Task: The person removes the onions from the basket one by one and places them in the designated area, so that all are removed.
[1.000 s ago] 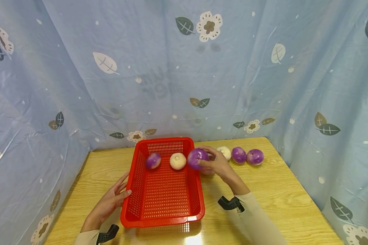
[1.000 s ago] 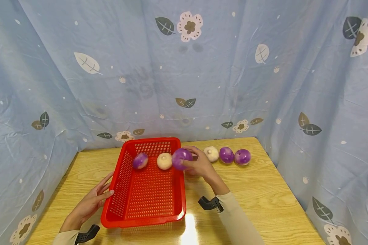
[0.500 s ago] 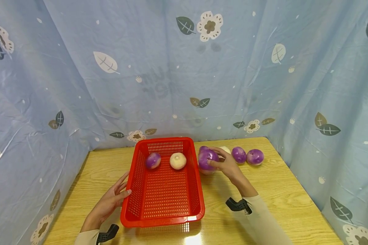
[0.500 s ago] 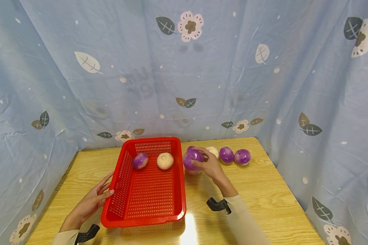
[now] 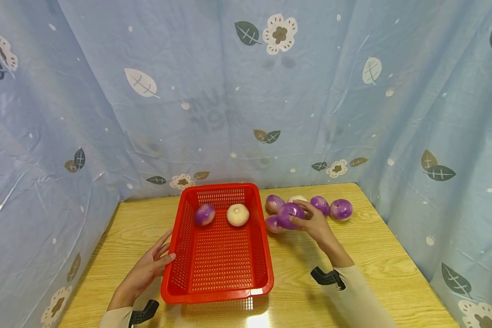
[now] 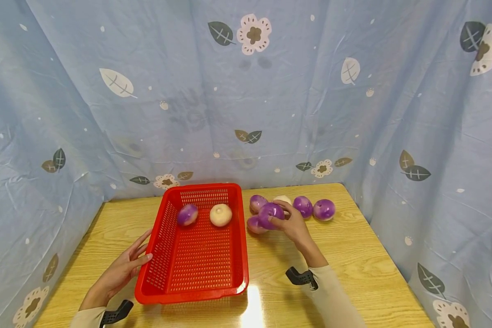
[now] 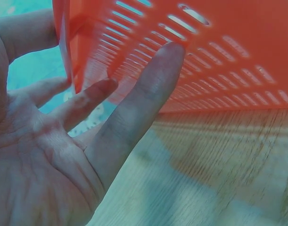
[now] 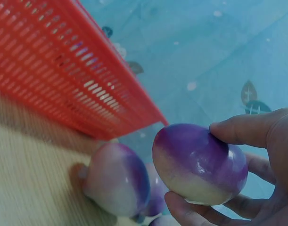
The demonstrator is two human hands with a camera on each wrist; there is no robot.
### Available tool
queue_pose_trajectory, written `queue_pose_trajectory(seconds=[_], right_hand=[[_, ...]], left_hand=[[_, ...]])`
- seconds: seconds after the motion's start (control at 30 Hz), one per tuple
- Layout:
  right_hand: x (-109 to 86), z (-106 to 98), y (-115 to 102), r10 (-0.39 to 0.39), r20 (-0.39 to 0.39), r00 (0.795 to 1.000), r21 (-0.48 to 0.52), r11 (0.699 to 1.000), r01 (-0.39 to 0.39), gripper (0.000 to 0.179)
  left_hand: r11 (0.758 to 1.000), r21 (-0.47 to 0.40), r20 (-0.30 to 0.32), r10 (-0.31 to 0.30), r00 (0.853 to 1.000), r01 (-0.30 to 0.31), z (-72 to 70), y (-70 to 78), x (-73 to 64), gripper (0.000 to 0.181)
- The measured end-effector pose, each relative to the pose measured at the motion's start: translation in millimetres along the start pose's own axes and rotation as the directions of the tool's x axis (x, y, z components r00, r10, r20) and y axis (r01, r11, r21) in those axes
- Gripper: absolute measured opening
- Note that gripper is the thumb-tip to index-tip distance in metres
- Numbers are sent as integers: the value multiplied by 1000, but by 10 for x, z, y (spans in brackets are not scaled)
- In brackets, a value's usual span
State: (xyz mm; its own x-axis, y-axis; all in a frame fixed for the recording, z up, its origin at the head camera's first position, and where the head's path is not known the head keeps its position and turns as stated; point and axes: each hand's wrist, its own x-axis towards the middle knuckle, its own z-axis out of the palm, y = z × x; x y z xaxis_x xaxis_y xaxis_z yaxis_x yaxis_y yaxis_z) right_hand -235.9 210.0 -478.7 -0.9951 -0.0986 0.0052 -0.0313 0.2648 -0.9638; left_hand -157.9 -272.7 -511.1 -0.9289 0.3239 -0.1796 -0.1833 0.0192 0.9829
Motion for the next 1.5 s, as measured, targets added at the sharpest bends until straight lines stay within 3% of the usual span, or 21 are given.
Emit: queue_pose_trajectory(seconds=[0.17,0.77,1.17,1.5], right_hand=[[24,-71,103,20,-23,1000,16,1000,-20,60],[85,-166,462,85,-123,989,-104,990,-98,60],[105,-138,587,61,-154,986,-273,957,-102,56],[110,-114,625,76,-137,988,-276,955,-111,60]], left_hand=[[1000,6,-6,-1,1000,1,2,0,-1,75],[1000,10,-7,5,1000,-5,-9,-23,2,75],[1000,9,-2,3,1000,-3,-13,-40,8,75],[1000,5,6,2,1000,-2,-14,-50,9,74]])
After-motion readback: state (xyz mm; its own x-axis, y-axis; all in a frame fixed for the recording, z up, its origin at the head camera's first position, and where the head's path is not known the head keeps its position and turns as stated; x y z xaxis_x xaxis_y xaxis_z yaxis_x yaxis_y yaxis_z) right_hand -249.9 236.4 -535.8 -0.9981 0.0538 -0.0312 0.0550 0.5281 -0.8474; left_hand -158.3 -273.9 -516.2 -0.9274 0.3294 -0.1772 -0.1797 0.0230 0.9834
